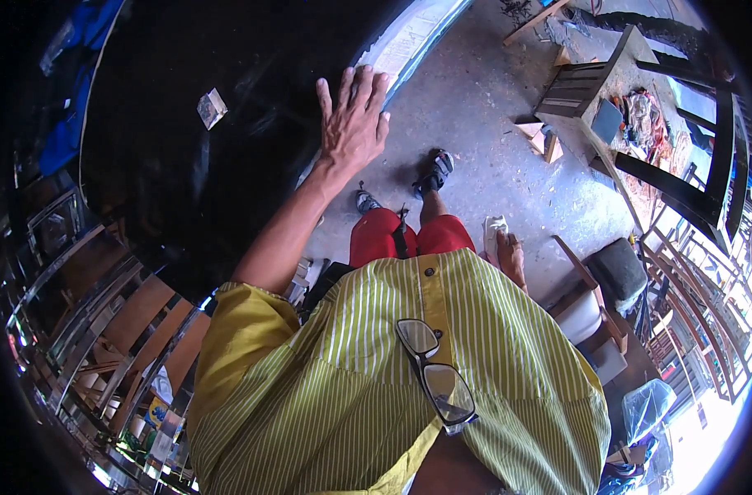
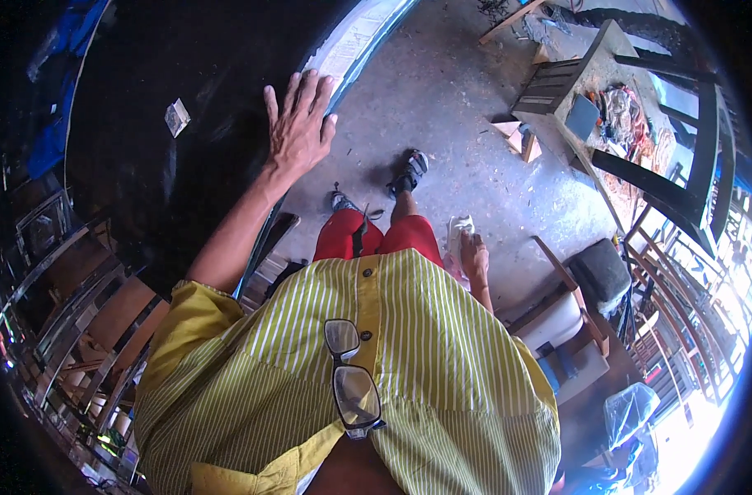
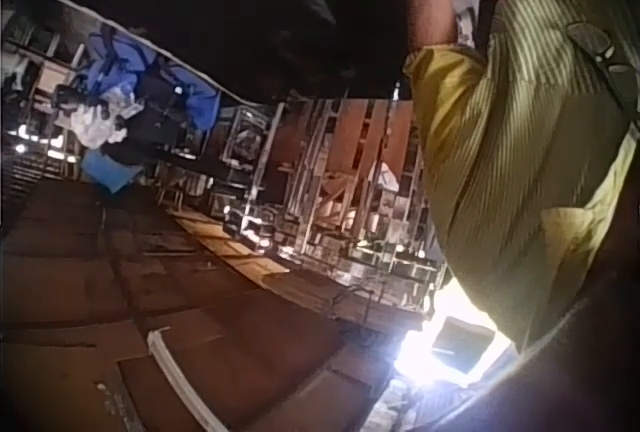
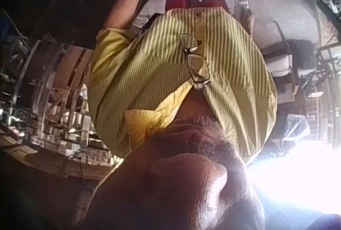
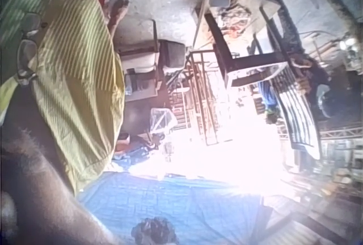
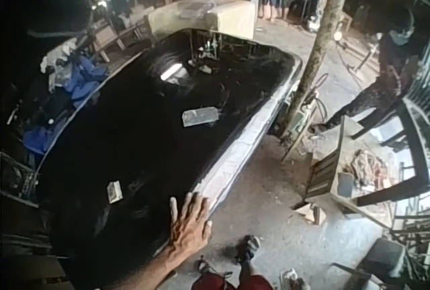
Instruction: Sanding and wiping a car hood in a workshop.
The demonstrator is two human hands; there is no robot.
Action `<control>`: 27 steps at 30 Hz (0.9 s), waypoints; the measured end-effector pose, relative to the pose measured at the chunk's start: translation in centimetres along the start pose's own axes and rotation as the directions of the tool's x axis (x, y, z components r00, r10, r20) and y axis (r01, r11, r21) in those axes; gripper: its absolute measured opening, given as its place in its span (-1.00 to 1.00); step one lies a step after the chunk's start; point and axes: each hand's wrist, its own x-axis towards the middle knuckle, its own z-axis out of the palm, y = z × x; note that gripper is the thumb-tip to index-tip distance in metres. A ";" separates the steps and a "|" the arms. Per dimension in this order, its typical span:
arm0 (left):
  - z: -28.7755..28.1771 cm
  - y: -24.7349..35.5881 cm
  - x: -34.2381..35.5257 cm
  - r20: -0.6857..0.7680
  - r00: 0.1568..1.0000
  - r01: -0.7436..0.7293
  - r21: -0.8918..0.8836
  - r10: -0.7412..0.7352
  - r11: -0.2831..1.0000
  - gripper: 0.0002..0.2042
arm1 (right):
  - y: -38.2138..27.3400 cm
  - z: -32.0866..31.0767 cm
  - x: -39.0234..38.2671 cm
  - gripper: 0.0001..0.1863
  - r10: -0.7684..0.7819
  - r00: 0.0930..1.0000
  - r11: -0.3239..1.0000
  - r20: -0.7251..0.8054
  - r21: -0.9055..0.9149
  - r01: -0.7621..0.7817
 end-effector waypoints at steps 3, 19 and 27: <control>-0.5 0.1 -1.3 0.083 0.996 0.013 -0.006 -0.012 1.000 -0.45 | 0.2 0.4 -0.1 -0.46 -0.066 0.998 0.998 0.002 -0.023 0.066; -0.1 1.0 1.2 0.067 0.997 -0.033 0.039 0.030 0.999 -0.31 | -0.4 -0.6 -0.6 -0.47 0.102 0.990 0.994 -0.097 0.040 -0.099; -1.0 2.4 2.2 0.036 0.999 0.003 0.164 -0.009 0.986 -0.33 | -3.3 -6.7 -0.4 -0.53 0.094 0.981 0.967 -0.170 0.252 -0.049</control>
